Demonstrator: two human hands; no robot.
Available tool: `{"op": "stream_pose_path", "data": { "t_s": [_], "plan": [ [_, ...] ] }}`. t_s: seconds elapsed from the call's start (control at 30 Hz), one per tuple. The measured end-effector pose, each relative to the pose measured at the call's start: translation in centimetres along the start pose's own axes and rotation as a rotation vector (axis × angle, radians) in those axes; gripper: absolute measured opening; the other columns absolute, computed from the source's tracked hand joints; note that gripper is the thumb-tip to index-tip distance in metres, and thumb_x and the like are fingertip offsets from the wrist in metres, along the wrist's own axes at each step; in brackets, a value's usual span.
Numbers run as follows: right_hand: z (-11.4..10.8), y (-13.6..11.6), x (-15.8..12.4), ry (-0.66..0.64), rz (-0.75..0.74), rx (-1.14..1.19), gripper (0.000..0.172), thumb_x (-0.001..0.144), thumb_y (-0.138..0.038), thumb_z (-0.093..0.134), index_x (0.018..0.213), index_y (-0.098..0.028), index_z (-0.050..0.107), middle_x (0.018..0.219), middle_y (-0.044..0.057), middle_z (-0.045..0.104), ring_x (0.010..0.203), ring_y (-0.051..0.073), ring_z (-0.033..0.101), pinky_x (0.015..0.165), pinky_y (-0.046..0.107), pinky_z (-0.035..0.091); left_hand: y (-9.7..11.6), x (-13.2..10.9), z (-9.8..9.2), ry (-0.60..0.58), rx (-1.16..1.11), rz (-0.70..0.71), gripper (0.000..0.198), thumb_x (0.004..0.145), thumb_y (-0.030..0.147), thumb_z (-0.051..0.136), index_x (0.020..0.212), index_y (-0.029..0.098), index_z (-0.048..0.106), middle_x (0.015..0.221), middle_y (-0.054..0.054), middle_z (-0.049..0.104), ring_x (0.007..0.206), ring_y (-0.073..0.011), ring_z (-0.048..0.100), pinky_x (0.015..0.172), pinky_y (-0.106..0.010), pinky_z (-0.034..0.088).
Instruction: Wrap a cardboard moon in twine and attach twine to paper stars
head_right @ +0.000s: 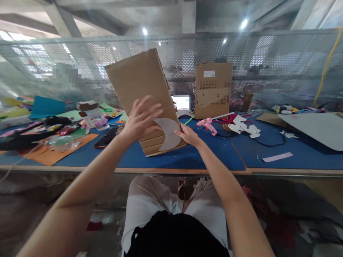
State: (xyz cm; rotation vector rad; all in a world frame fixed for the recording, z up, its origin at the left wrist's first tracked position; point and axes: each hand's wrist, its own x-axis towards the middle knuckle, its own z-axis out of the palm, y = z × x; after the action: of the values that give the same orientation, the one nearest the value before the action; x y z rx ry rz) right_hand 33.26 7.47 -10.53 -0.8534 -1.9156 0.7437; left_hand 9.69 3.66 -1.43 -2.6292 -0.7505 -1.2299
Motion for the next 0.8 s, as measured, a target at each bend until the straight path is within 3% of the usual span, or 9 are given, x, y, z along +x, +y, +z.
{"op": "stream_pose_path", "data": {
  "t_s": [0.07, 0.2, 0.3, 0.47, 0.63, 0.73, 0.8],
  "plan": [
    [-0.1, -0.5, 0.0, 0.0, -0.009, -0.038, 0.042, 0.085, -0.05, 0.056, 0.113, -0.018, 0.057, 0.111, 0.01, 0.065, 0.106, 0.027, 0.059, 0.095, 0.044, 0.046, 1.2, 3.8, 0.0, -0.313, -0.07, 0.109, 0.057, 0.061, 0.016, 0.08, 0.113, 0.032, 0.064, 0.131, 0.0, 0.06, 0.142, -0.0267, 0.031, 0.119, -0.051, 0.005],
    [-0.3, -1.3, 0.0, -0.025, -0.027, -0.132, 0.037, 0.086, -0.051, 0.053, 0.103, -0.019, 0.057, 0.091, 0.006, 0.063, 0.087, 0.024, 0.058, 0.081, 0.038, 0.049, 2.0, 9.9, 1.8, -0.581, 0.143, 0.149, 0.025, 0.055, 0.021, 0.082, 0.077, 0.024, 0.071, 0.095, -0.003, 0.071, 0.127, -0.0309, 0.048, 0.111, -0.049, 0.019],
    [-0.3, -1.3, -0.2, -0.034, -0.052, -0.135, 0.04, 0.087, -0.051, 0.052, 0.108, -0.018, 0.055, 0.087, 0.005, 0.061, 0.08, 0.021, 0.056, 0.075, 0.034, 0.048, 1.6, 11.5, 3.4, -0.731, 0.41, 0.166, 0.018, 0.057, 0.03, 0.082, 0.066, 0.02, 0.07, 0.076, -0.004, 0.07, 0.1, -0.0285, 0.06, 0.102, -0.042, 0.024],
    [-0.6, -1.0, -1.2, -0.025, -0.041, -0.125, 0.039, 0.085, -0.055, 0.052, 0.096, -0.019, 0.058, 0.081, 0.003, 0.06, 0.069, 0.017, 0.053, 0.065, 0.03, 0.044, 1.1, 11.3, 4.0, -0.794, 0.553, 0.306, 0.023, 0.069, 0.045, 0.072, 0.071, 0.022, 0.073, 0.074, -0.004, 0.07, 0.085, -0.023, 0.06, 0.093, -0.036, 0.024],
    [-3.0, 0.3, -3.3, 0.006, 0.022, -0.1, 0.044, 0.089, -0.058, 0.045, 0.098, -0.018, 0.059, 0.082, 0.005, 0.066, 0.071, 0.018, 0.061, 0.065, 0.028, 0.045, 0.6, 11.3, 3.5, -0.785, 0.497, 0.317, 0.025, 0.069, 0.045, 0.071, 0.066, 0.021, 0.07, 0.071, -0.003, 0.069, 0.078, -0.02, 0.059, 0.092, -0.036, 0.023],
    [-5.1, 1.7, -4.1, 0.157, 0.138, -0.379, 0.031, 0.091, -0.045, 0.048, 0.092, -0.017, 0.061, 0.077, 0.006, 0.069, 0.073, 0.02, 0.065, 0.068, 0.028, 0.046, 0.1, 11.4, 3.2, -0.776, 0.435, 0.294, 0.024, 0.065, 0.045, 0.074, 0.063, 0.021, 0.069, 0.068, -0.001, 0.067, 0.077, -0.0195, 0.058, 0.093, -0.037, 0.022],
    [-6.0, 2.3, -4.3, 0.172, 0.204, -0.617, 0.021, 0.09, -0.035, 0.052, 0.091, -0.016, 0.063, 0.081, 0.008, 0.071, 0.076, 0.02, 0.066, 0.069, 0.029, 0.047, 0.1, 11.3, 2.9, -0.776, 0.413, 0.296, 0.024, 0.063, 0.044, 0.075, 0.061, 0.021, 0.068, 0.065, 0.0, 0.066, 0.076, -0.0191, 0.058, 0.093, -0.038, 0.022]
  ]
}}
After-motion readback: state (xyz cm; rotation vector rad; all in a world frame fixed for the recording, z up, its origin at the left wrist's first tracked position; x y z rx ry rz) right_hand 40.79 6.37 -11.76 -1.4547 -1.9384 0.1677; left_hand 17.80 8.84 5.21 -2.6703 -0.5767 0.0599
